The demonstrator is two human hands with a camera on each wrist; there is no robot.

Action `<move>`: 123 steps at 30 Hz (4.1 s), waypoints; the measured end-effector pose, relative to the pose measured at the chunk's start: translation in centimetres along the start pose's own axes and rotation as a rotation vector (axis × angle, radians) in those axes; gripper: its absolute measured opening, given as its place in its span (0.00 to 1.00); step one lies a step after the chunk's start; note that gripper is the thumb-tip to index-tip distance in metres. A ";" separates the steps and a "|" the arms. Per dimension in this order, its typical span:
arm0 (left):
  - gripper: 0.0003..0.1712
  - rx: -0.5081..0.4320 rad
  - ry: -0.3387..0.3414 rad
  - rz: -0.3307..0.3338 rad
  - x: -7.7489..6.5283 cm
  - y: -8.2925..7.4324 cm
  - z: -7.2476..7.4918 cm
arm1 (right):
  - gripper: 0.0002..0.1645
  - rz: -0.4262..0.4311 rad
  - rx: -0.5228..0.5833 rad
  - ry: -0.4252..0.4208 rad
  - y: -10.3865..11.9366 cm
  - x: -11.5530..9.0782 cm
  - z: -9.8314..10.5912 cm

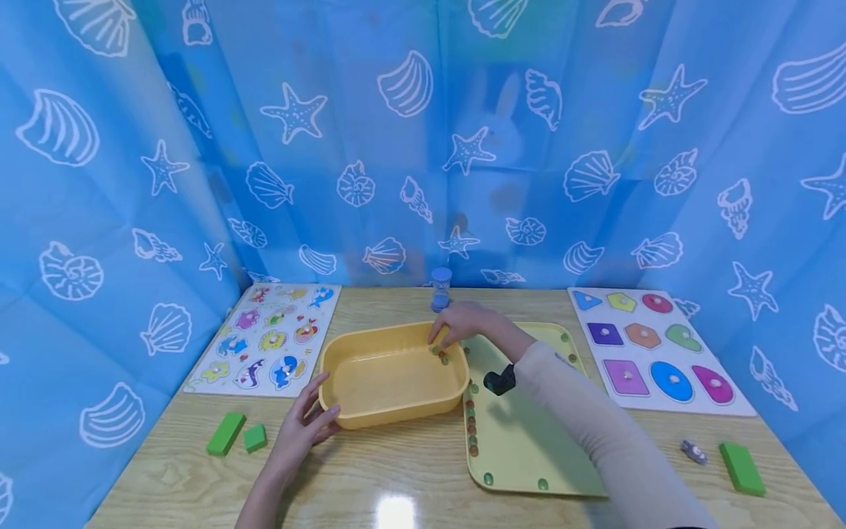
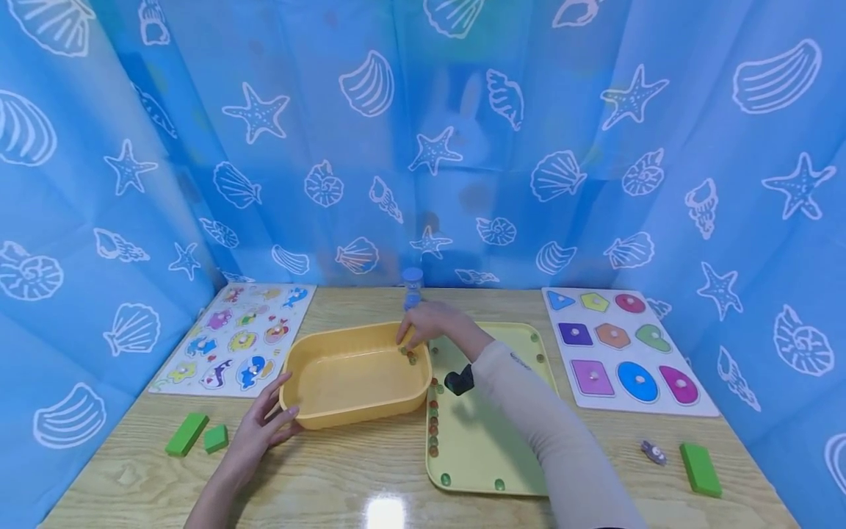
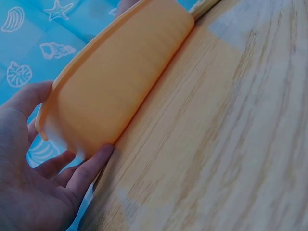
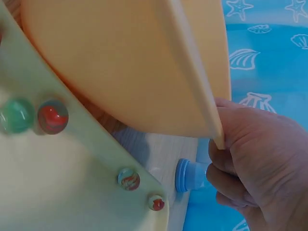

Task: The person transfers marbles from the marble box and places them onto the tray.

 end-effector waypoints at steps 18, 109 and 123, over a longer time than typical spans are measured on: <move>0.38 -0.009 -0.002 0.000 0.2 0.1 0.3 | 0.04 -0.035 -0.055 0.021 0.6 1.4 -0.6; 0.35 0.026 -0.014 -0.043 0.0 -0.1 -0.1 | 0.07 -0.230 0.144 0.055 -0.2 -0.6 -2.0; 0.36 0.023 -0.014 -0.035 -0.1 -0.3 -0.2 | 0.04 -0.237 0.113 0.082 -0.1 -0.7 -1.8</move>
Point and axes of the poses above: each hand's wrist, its own x-axis towards the middle knuckle, its own z-axis out of the back of the hand, y = z × x, the point moved 7 cm from there along x, towards the middle knuckle, and after that the axes turned 11 degrees about x, right-handed, at the moved point
